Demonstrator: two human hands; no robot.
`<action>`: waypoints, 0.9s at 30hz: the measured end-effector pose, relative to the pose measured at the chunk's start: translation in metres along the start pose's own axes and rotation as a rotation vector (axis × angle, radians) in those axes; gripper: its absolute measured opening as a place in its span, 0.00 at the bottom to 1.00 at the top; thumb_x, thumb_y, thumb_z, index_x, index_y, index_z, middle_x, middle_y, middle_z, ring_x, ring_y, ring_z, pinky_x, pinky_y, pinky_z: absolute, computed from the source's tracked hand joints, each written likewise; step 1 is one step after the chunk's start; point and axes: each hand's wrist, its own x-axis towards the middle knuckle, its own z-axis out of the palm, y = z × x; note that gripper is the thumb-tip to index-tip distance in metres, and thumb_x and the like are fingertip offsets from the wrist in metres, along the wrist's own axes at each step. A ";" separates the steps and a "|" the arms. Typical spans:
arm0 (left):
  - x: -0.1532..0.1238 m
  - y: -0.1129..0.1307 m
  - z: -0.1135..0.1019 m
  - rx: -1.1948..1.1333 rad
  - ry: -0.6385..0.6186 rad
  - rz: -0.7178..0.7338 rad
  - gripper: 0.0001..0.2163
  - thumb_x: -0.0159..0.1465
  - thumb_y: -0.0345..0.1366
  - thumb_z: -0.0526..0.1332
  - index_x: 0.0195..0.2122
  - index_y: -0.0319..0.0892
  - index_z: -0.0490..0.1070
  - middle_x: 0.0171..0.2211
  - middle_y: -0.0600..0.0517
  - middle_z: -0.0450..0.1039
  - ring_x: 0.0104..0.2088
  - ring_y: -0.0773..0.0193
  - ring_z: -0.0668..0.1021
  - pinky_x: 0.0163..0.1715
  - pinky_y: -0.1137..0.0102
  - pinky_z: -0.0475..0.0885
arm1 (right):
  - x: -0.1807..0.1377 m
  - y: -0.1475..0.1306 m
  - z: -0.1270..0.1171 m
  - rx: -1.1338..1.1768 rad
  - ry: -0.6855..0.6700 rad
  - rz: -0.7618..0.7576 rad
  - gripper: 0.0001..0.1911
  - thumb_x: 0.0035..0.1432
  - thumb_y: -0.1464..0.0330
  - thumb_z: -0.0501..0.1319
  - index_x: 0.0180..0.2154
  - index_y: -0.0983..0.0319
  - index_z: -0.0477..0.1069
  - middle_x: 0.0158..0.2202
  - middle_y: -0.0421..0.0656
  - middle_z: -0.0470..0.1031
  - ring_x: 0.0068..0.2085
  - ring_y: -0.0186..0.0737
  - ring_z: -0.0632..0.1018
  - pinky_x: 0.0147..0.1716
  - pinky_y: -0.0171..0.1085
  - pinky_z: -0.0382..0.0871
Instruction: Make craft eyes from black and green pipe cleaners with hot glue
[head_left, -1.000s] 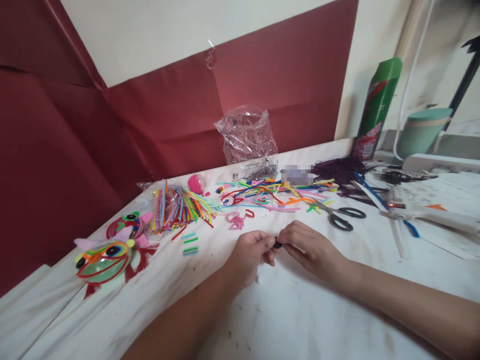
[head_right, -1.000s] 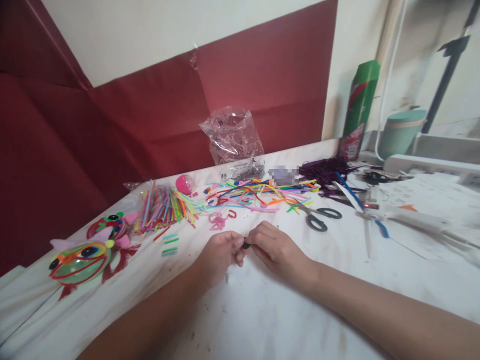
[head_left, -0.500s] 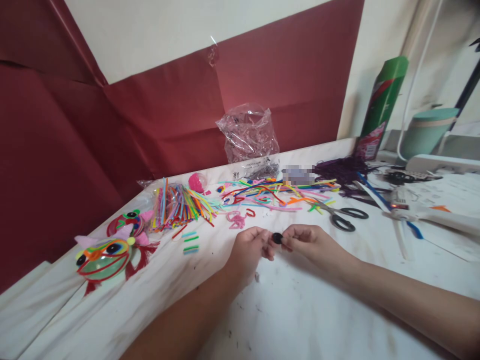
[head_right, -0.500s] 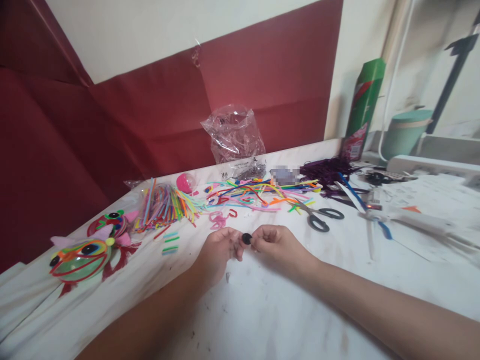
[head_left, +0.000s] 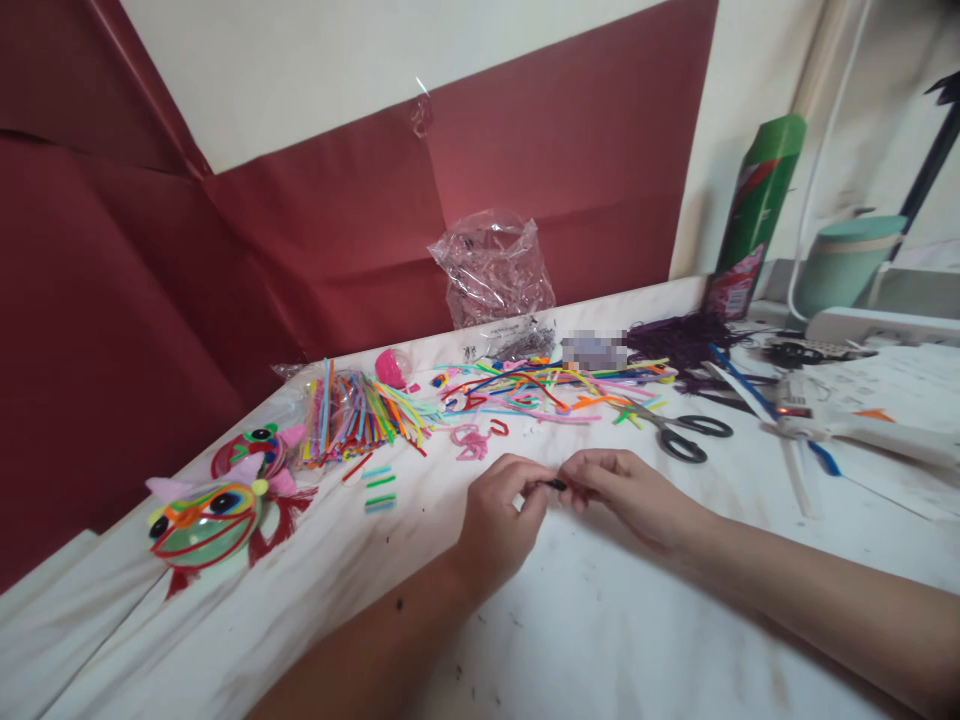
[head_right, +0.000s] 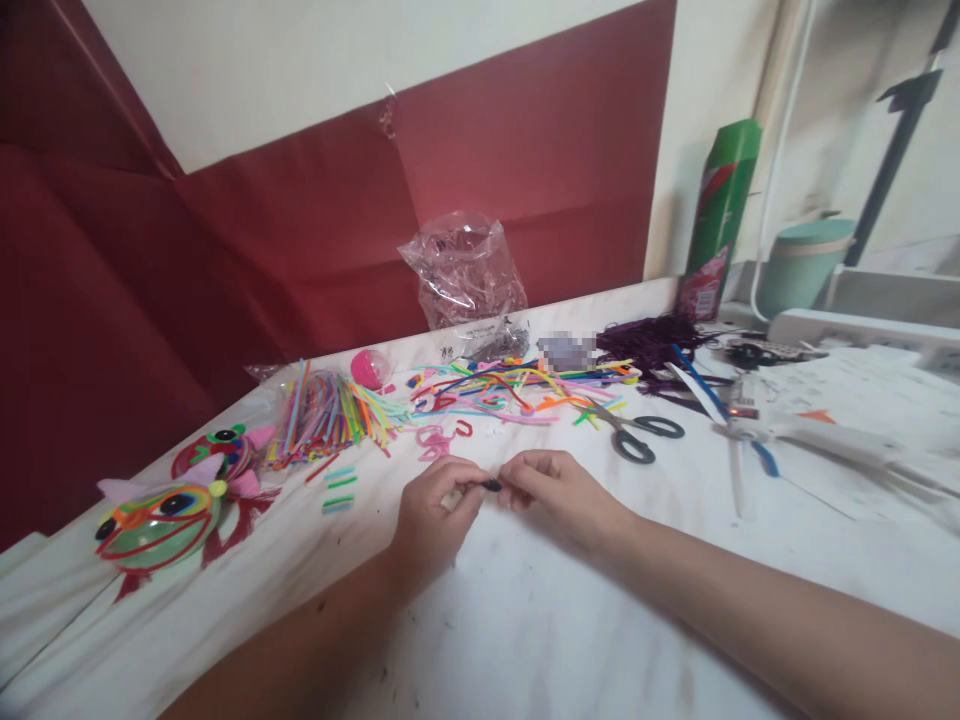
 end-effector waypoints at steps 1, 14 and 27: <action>-0.001 -0.001 0.000 0.033 -0.022 0.057 0.08 0.55 0.27 0.56 0.30 0.44 0.74 0.31 0.49 0.74 0.33 0.62 0.74 0.36 0.70 0.68 | 0.001 0.000 -0.001 0.072 -0.035 0.030 0.12 0.49 0.61 0.61 0.22 0.63 0.70 0.20 0.39 0.71 0.24 0.31 0.69 0.28 0.33 0.62; 0.007 -0.006 0.006 -0.338 -0.076 -0.497 0.04 0.51 0.33 0.59 0.24 0.38 0.69 0.17 0.55 0.67 0.20 0.70 0.67 0.23 0.74 0.61 | 0.005 0.006 0.000 0.014 0.085 -0.018 0.16 0.43 0.57 0.65 0.24 0.63 0.69 0.21 0.37 0.68 0.23 0.31 0.67 0.25 0.33 0.60; 0.007 -0.008 0.009 -0.294 0.011 -0.604 0.03 0.47 0.31 0.57 0.21 0.39 0.68 0.13 0.56 0.66 0.16 0.71 0.66 0.20 0.75 0.59 | -0.008 0.010 0.002 -0.782 0.166 -0.585 0.06 0.56 0.72 0.53 0.31 0.61 0.68 0.27 0.43 0.72 0.29 0.36 0.73 0.29 0.35 0.68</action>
